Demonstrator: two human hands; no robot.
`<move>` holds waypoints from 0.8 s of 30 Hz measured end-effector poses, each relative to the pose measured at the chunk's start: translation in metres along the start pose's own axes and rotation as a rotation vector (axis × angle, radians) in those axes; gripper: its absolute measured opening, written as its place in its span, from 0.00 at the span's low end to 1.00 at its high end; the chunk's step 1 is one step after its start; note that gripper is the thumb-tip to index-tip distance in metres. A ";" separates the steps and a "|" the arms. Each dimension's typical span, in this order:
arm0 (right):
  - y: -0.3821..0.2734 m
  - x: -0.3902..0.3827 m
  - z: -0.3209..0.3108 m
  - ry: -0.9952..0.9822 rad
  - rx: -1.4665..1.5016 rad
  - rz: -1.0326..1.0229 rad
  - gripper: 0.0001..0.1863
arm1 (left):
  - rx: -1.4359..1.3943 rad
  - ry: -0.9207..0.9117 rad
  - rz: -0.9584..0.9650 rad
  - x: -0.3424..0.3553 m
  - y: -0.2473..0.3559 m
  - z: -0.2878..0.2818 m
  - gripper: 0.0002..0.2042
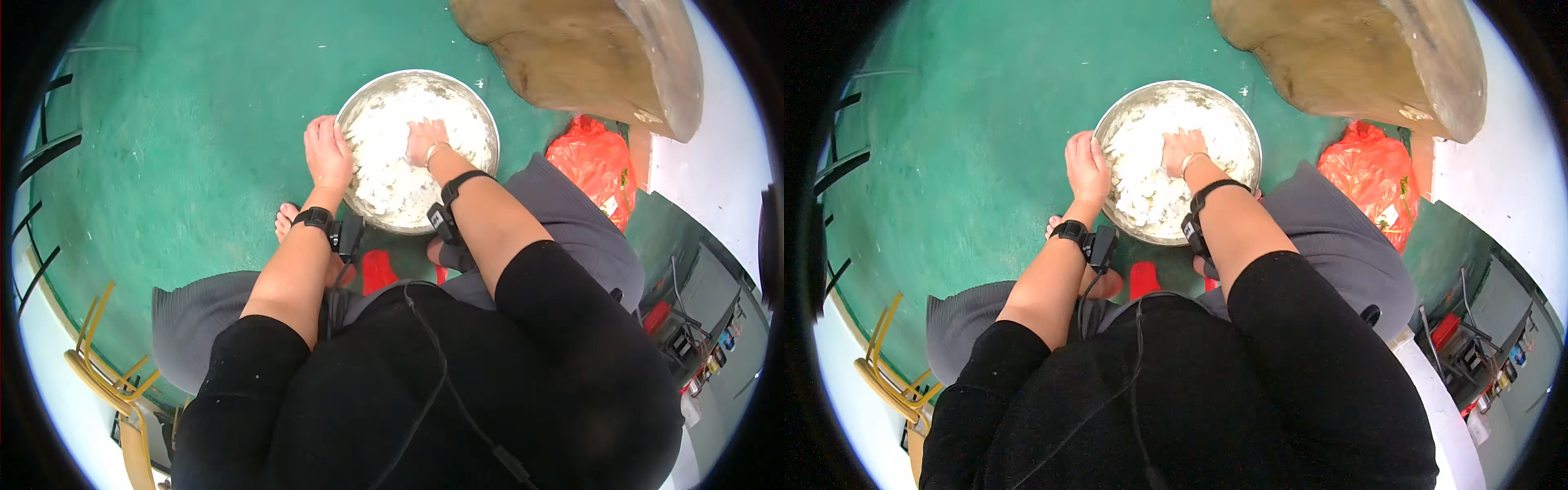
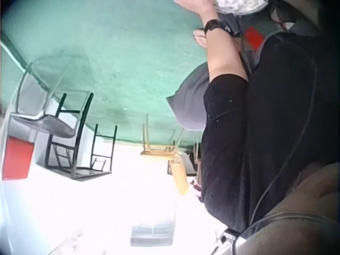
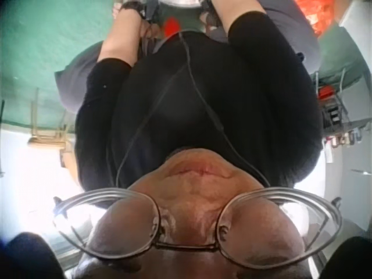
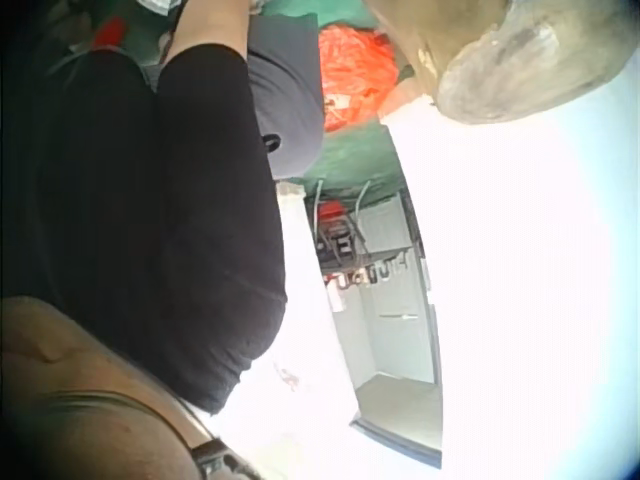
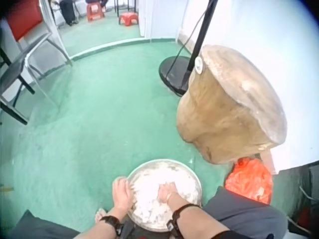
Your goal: The person mixes dough in a bowl by hand, repeatedly pressing and folding the mixture. After kneading the dough, the person lifts the bowl and carries it across the room.
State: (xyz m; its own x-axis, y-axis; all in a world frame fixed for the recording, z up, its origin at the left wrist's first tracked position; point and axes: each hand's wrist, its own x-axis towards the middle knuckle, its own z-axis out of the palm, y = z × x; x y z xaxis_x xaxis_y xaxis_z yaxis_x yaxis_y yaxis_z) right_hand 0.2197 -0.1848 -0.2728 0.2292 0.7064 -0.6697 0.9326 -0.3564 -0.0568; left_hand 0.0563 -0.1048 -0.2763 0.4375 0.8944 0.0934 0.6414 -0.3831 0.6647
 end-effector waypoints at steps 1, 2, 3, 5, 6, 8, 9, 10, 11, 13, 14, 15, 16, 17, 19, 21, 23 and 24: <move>0.004 0.005 -0.005 0.012 -0.009 0.009 0.19 | -0.008 0.001 0.015 0.002 0.002 0.003 0.08; -0.007 0.007 -0.017 0.033 -0.016 0.004 0.19 | 0.007 0.005 0.013 -0.001 -0.005 -0.002 0.08; -0.009 0.008 -0.023 0.057 -0.029 0.014 0.19 | 0.002 0.015 0.011 -0.001 -0.006 -0.003 0.08; -0.013 0.014 -0.032 0.049 0.004 -0.016 0.18 | 0.030 0.028 0.010 0.000 -0.007 -0.003 0.08; -0.014 0.016 -0.039 0.031 0.047 -0.047 0.17 | 0.024 0.040 0.002 0.001 -0.007 -0.003 0.08; -0.020 0.024 -0.065 -0.228 0.146 -0.146 0.18 | 0.053 0.040 -0.010 -0.004 -0.019 -0.009 0.08; -0.015 0.030 -0.077 -0.477 0.253 -0.213 0.20 | 0.048 0.049 -0.018 -0.004 -0.018 -0.009 0.08; -0.012 0.040 -0.073 -0.480 0.241 -0.216 0.20 | 0.051 0.043 -0.021 -0.004 -0.017 -0.010 0.08; 0.010 0.052 -0.062 -0.222 0.112 -0.310 0.18 | 0.030 0.033 -0.002 0.003 -0.004 -0.003 0.08; 0.008 0.059 -0.052 0.018 -0.016 -0.430 0.17 | 0.023 0.031 -0.006 0.002 -0.003 -0.002 0.08; -0.014 0.058 -0.053 -0.077 -0.066 -0.363 0.18 | 0.038 0.030 -0.016 -0.001 -0.012 -0.005 0.08; -0.017 0.057 -0.052 -0.166 -0.121 -0.261 0.19 | 0.030 0.025 -0.012 0.001 -0.005 -0.003 0.08; -0.019 0.065 -0.048 -0.160 -0.097 -0.252 0.20 | 0.000 0.029 0.001 0.005 0.002 -0.001 0.09; -0.031 0.062 -0.046 -0.172 -0.091 -0.261 0.20 | -0.012 0.029 -0.004 0.001 -0.001 -0.002 0.09; -0.057 0.052 -0.055 -0.279 -0.062 -0.199 0.22 | 0.008 0.017 -0.022 -0.005 -0.013 -0.006 0.09; -0.063 0.046 -0.061 -0.335 -0.079 -0.193 0.24 | 0.007 0.005 -0.021 -0.002 -0.010 -0.005 0.09; -0.062 0.039 -0.066 -0.421 -0.185 -0.251 0.24 | -0.017 0.009 0.000 0.000 -0.007 -0.003 0.09; -0.058 0.033 -0.065 -0.374 -0.188 -0.263 0.24 | -0.021 0.010 0.007 0.002 -0.006 -0.002 0.09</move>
State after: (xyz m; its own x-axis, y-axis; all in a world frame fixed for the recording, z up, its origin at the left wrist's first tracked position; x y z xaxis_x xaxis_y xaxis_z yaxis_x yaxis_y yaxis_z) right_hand 0.1915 -0.1008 -0.2431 -0.1044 0.4770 -0.8727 0.9875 -0.0545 -0.1480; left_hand 0.0523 -0.1001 -0.2784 0.4352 0.8941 0.1057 0.6248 -0.3844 0.6796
